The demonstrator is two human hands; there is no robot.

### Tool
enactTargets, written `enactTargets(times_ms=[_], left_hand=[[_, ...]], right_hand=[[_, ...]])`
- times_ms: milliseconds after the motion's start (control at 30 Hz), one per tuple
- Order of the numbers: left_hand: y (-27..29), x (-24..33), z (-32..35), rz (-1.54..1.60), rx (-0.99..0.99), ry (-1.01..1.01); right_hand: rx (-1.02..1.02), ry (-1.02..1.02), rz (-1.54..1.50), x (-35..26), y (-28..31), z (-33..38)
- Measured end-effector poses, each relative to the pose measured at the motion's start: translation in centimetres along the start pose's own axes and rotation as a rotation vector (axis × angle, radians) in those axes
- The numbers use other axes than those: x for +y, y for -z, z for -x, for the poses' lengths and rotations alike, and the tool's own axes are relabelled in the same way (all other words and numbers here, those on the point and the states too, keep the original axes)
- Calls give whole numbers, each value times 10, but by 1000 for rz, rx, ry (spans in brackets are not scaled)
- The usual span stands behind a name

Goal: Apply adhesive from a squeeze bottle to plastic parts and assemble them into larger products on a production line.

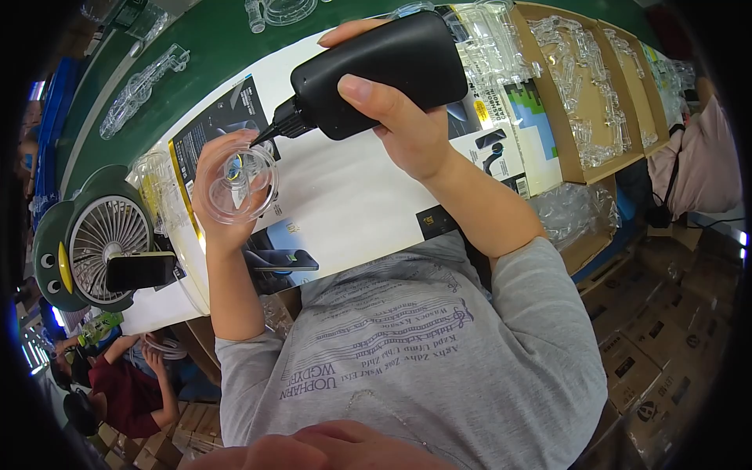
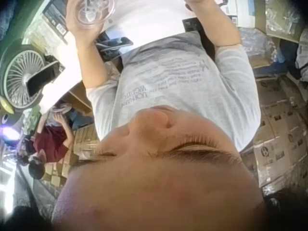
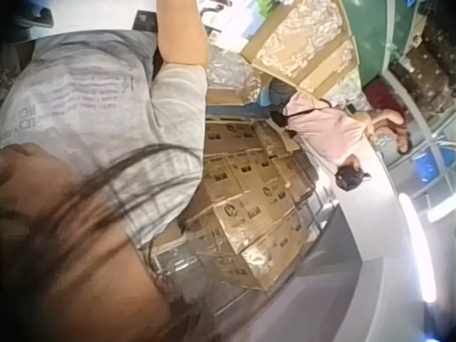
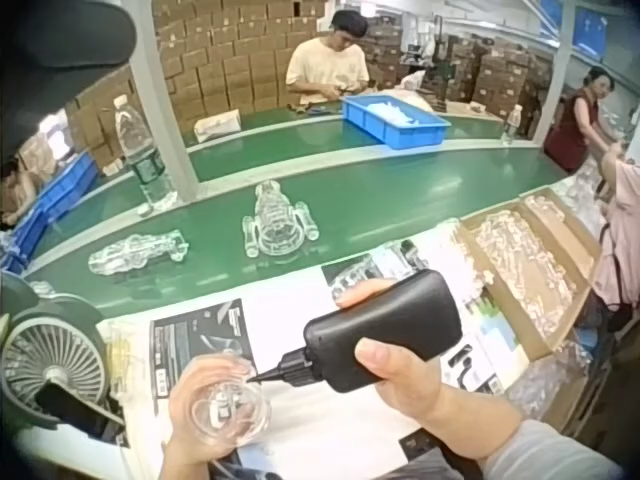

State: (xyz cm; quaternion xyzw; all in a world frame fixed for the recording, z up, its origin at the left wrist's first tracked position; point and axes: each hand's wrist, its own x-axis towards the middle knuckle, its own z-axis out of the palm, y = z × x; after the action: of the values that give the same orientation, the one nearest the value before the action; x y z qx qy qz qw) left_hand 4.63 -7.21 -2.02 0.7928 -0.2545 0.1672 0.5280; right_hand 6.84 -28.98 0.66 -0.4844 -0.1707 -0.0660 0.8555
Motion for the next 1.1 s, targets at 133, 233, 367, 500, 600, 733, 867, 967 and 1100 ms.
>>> enactTargets(times_ms=[133, 233, 367, 500, 600, 733, 867, 967, 1100], left_hand=[[-1, 0, 0, -1, -13, -4], [-1, 0, 0, -13, -26, -16], [-2, 0, 2, -8, -35, -6], [-2, 1, 1, -31, -60, 4], [-1, 0, 1, -72, -89, -36], [-3, 0, 0, -88, -113, -46], [-3, 1, 0, -103, -123, -48], [-5, 2, 1, -106, -120, -34], [-6, 2, 1, -114, -126, -42]], right_hand=[[-5, -6, 3, 0, 1, 0], [5, -3, -9, 0, -1, 0], [0, -5, -14, 0, 0, 0], [-15, -15, -9, 0, 1, 0], [-42, -55, 75, -3, 3, 1], [-66, -101, 151, -5, 3, 2], [-67, -114, 140, -5, 2, 2], [-78, -82, 179, -5, 1, 2], [-82, -114, 166, -5, 0, 4]])
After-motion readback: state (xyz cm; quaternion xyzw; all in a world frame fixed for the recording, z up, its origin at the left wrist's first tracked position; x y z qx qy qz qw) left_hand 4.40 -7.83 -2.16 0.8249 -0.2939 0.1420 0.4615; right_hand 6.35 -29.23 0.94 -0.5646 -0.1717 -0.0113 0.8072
